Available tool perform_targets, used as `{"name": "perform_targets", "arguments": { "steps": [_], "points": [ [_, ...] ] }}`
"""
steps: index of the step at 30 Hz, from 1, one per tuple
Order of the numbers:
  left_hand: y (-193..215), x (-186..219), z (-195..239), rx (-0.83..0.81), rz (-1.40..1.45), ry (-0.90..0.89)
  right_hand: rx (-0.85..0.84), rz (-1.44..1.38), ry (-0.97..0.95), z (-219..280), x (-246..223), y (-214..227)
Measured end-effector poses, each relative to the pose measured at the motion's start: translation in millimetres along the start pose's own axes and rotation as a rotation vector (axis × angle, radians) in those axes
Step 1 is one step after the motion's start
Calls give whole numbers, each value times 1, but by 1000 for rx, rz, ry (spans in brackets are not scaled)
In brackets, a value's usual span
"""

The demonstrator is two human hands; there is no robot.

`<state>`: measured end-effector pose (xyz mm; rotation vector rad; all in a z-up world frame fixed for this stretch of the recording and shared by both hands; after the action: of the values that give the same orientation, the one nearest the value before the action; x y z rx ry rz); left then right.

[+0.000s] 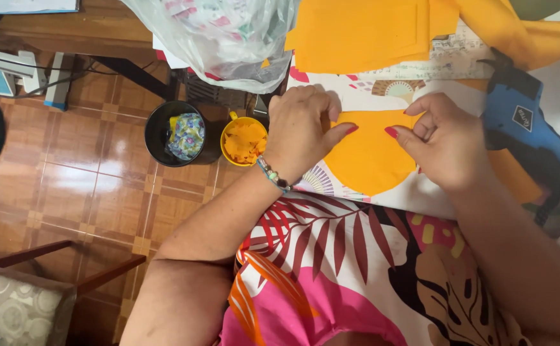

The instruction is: The person folds a piece of orange paper and places it on a table. They then use a pen to draw lines on a piece of cardboard and the orange paper. Finally, they use a hot glue gun to apply glue to the edges of the orange paper.

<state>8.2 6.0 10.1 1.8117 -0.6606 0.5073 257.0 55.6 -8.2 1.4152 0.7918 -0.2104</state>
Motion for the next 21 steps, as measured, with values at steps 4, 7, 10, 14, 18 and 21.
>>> {"name": "perform_targets", "arguments": {
  "steps": [4, 7, 10, 14, 18, 21],
  "points": [
    [-1, -3, -1, 33, 40, -19, -38, -26, -30, 0, -6, 3],
    [0, -4, -1, 25, 53, -33, -25, -16, -11, 1, -7, 3],
    [2, -4, -2, 21, 55, -46, 18, 20, 29, 0, 1, -2],
    [-3, -15, -1, -27, 21, -69, 12, -95, -16, -3, 5, 0],
    [-7, -17, -1, -23, 41, -77, 1, -135, -45, -3, -6, 6],
    [-7, -15, -2, -42, 49, -58, -25, -141, -63, -3, -9, 7]
  ]
}}
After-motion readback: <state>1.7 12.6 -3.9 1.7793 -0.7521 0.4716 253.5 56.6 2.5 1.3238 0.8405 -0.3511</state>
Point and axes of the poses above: each hand's wrist, its own z-axis away from the middle knuckle, its own y-axis out of the back of the hand, x = y × z, the point moved 1 cm from there along -z, towards the middle knuckle, and after that the axes turned 5 degrees about z, right-handed, at the moved point
